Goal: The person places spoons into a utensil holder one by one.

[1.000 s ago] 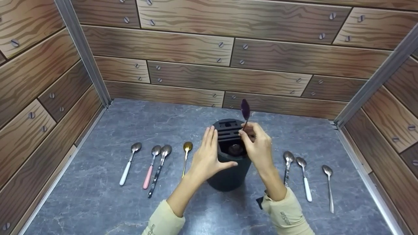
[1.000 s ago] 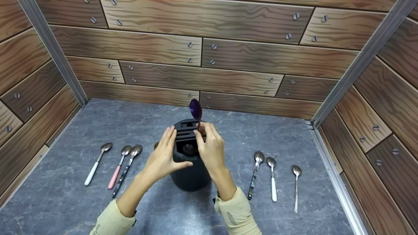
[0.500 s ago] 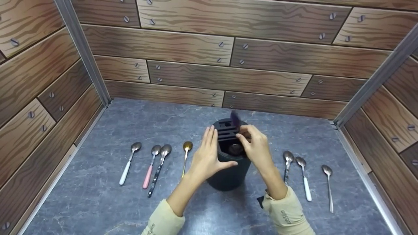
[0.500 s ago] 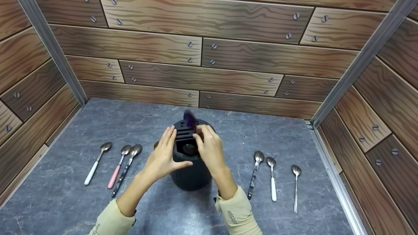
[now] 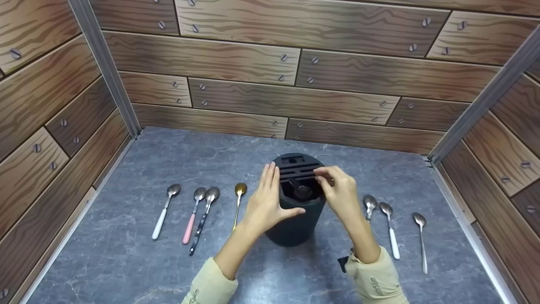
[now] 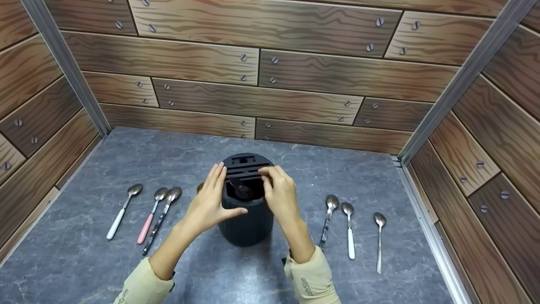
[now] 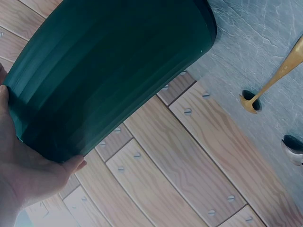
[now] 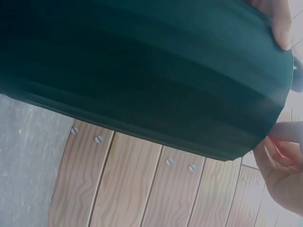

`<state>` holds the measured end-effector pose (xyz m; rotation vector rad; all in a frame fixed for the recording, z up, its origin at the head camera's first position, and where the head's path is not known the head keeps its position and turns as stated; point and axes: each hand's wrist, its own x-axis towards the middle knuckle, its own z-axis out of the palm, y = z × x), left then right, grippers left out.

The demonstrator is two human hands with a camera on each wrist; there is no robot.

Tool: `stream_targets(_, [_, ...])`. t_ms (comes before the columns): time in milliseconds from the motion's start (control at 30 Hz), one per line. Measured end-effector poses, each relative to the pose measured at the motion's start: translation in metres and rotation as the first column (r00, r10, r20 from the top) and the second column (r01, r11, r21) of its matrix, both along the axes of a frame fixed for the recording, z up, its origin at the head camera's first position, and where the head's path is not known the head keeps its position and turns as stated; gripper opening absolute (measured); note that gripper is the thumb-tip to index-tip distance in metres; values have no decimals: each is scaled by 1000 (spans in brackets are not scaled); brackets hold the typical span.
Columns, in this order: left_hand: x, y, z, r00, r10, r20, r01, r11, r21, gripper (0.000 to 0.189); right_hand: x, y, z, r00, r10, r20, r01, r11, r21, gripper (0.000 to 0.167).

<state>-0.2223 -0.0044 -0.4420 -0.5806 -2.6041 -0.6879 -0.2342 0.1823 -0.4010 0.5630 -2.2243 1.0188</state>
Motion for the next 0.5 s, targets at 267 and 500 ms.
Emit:
stream_targets(267, [-1, 0, 1, 1000, -6, 9, 6, 1000, 17, 115, 4, 3, 1, 1000, 4, 7, -4, 1000, -15, 13])
stream_targets(500, [0, 1, 2, 1000, -1, 24, 1, 1000, 6, 115, 6, 10, -2, 1000, -1, 2, 1, 999, -42, 14])
